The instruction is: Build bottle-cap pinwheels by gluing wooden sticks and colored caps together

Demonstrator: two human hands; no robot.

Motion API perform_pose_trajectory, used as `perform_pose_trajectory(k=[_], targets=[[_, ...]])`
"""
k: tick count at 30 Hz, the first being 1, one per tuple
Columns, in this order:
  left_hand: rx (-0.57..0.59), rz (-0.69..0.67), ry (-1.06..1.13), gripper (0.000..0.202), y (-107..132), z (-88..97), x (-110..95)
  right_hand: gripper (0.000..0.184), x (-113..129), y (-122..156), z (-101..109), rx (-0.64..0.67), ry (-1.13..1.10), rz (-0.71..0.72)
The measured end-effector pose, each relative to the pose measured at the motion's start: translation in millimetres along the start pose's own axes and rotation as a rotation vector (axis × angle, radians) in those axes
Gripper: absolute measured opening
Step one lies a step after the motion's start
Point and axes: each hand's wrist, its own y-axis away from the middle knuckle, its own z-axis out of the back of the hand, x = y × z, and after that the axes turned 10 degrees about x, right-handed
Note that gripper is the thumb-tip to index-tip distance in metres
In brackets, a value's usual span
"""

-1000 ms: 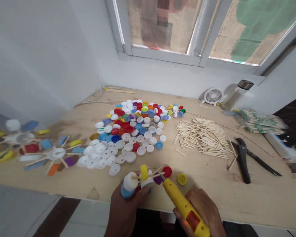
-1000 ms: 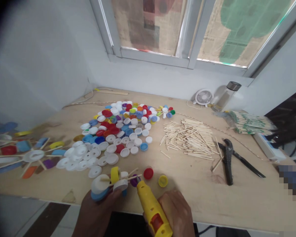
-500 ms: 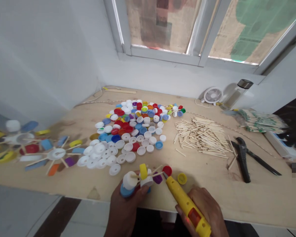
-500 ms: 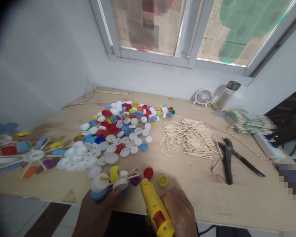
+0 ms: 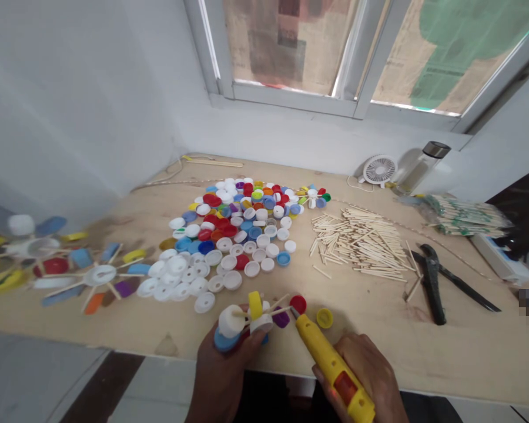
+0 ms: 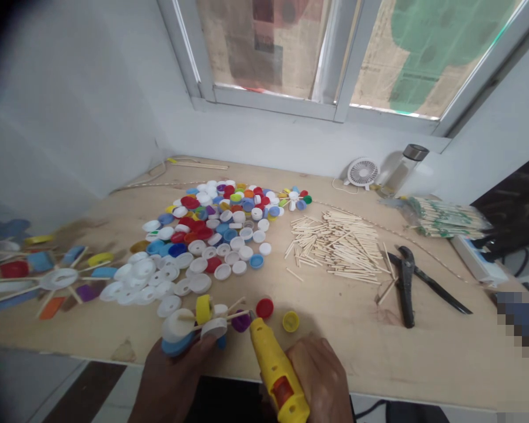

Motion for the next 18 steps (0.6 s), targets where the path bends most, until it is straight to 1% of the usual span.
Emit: perform_pose_trajectory(k=[4,9,13,15,16,18], targets=[[0.027,0.01,-0.022,0.024,-2.2,3.4,0.5,0.024,-1.4,-0.6,3.4,-0.004,0.006,-0.002],[0.072,0.023,-0.098,0.024,-4.4,9.0,1.3,0.023,-0.4,3.0,-0.3,0.022,0.023,-0.004],[0.037,0.017,-0.044,0.029,-3.0,6.1,2.8,0.023,-0.1,4.9,-1.8,0.018,0.023,-0.033],[0.009,0.023,-0.018,0.035,-2.5,4.3,3.1,0.022,-0.9,4.5,-1.1,0.018,0.032,-0.015],[0.014,0.035,-0.008,0.038,-2.4,3.8,2.9,0.022,-1.2,4.0,-0.4,0.019,0.04,0.002],[0.031,0.054,0.016,0.036,-2.6,3.6,1.9,0.021,-1.6,2.4,1.7,0.011,0.045,0.035]])
